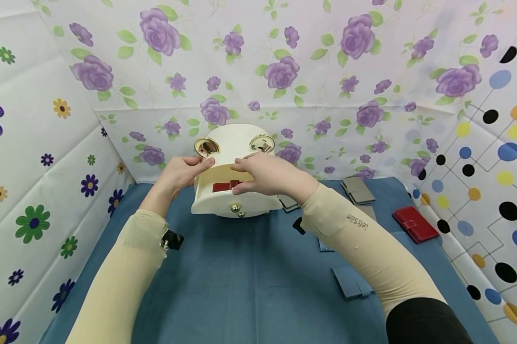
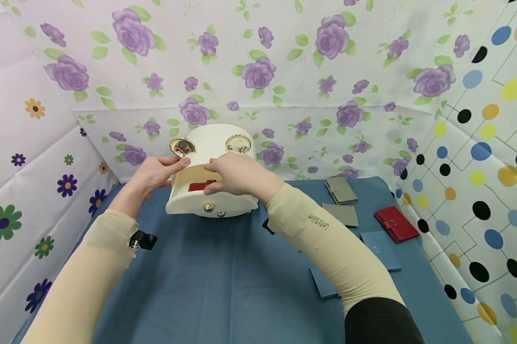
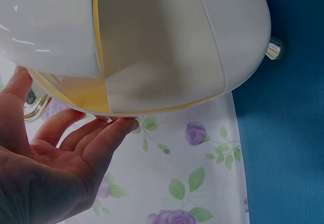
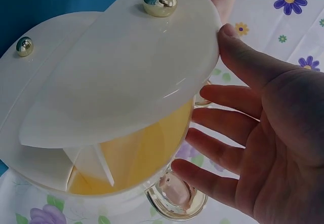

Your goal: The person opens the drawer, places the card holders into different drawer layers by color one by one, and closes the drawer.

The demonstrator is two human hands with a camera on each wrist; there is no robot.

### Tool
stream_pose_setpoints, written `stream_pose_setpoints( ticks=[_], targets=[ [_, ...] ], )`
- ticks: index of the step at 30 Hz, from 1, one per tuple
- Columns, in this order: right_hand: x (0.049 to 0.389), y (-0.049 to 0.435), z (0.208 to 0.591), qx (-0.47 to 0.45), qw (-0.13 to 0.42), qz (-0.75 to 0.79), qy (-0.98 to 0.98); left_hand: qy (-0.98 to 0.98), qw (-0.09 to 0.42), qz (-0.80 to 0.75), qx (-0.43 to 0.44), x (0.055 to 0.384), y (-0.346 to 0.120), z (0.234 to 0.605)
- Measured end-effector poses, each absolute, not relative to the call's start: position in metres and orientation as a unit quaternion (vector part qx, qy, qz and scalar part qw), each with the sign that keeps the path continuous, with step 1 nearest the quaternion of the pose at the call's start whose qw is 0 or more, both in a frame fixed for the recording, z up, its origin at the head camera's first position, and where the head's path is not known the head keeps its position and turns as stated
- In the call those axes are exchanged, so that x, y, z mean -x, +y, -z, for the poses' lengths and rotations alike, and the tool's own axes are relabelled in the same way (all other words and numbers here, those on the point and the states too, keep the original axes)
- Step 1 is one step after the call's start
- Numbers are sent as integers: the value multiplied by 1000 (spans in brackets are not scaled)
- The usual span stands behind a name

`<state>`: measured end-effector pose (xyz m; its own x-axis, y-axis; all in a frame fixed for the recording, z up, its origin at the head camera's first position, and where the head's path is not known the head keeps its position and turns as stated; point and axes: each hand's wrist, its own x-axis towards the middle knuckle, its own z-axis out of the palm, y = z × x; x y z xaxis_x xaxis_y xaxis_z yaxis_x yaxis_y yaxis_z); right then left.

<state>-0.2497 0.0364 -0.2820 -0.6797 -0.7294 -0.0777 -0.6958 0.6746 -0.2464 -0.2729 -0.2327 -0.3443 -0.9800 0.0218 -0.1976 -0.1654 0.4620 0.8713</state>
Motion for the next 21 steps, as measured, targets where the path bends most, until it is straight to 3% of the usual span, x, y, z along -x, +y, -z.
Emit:
stream_pose_setpoints(
  ticks=[21],
  targets=[
    [251,42,289,420,61,112,899,850,90,-517,44,273,-232,344]
  ],
)
